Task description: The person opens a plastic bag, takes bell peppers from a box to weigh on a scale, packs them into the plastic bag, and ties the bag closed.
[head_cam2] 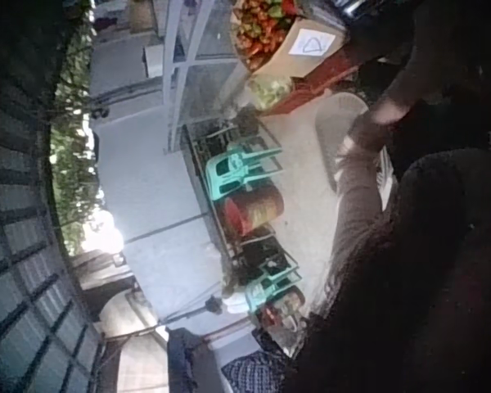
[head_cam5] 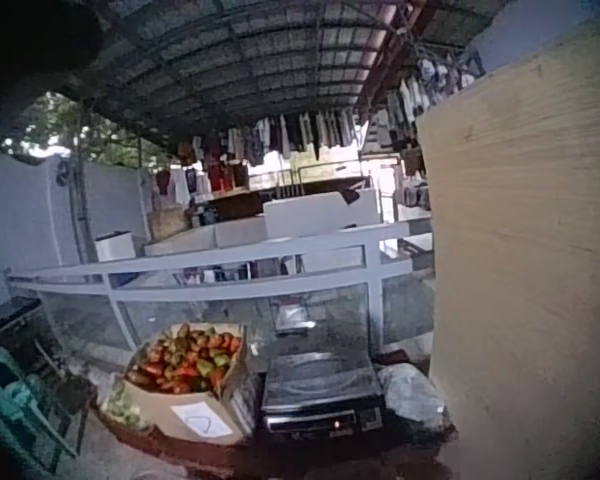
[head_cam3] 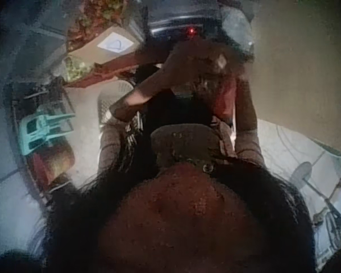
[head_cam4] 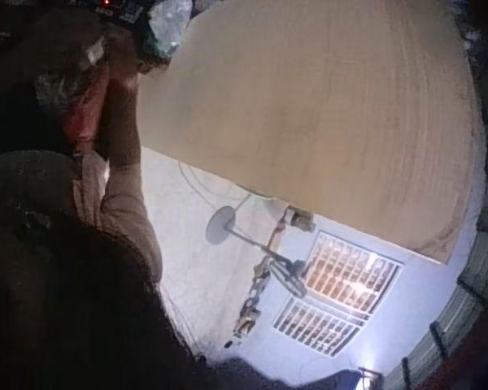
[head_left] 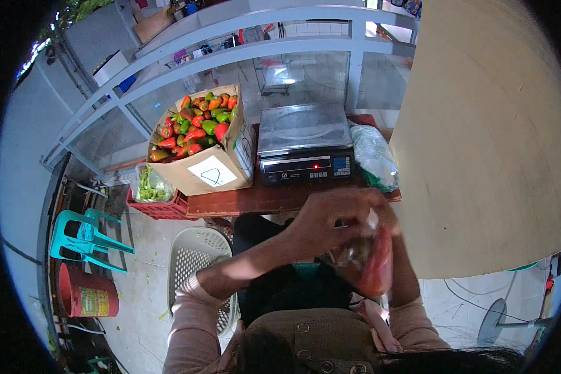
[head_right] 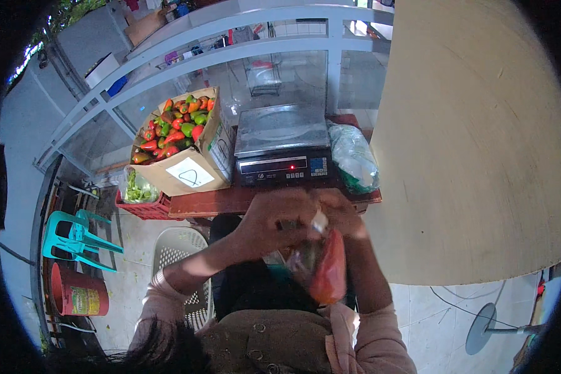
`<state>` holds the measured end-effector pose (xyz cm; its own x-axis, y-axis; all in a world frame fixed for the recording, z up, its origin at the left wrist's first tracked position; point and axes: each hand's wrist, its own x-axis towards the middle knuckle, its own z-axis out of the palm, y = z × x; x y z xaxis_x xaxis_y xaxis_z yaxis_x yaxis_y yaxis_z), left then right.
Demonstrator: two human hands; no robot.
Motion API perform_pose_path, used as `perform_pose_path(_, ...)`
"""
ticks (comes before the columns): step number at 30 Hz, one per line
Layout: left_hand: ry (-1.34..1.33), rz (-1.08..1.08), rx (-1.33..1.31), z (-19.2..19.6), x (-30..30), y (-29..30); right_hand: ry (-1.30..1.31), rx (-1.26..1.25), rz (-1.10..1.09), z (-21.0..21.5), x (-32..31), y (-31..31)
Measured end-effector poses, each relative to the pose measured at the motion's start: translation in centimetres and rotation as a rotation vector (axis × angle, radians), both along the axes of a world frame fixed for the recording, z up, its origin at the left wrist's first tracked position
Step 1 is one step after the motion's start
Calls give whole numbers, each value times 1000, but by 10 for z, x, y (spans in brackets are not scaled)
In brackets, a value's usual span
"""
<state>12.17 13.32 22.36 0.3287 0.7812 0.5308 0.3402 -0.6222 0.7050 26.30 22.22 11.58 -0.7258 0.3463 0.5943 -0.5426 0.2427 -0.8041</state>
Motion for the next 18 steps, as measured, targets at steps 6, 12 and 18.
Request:
perform_pose_path(6,-285,332,-206,-53,-30,54,-7,-442,-647,-70,-47,-27)
perform_pose_path(12,-77,493,-251,-91,-43,15,-737,-447,-452,16,-6,-41)
perform_pose_path(18,12,151,-219,-39,-32,-17,-421,402,-455,62,12,-18)
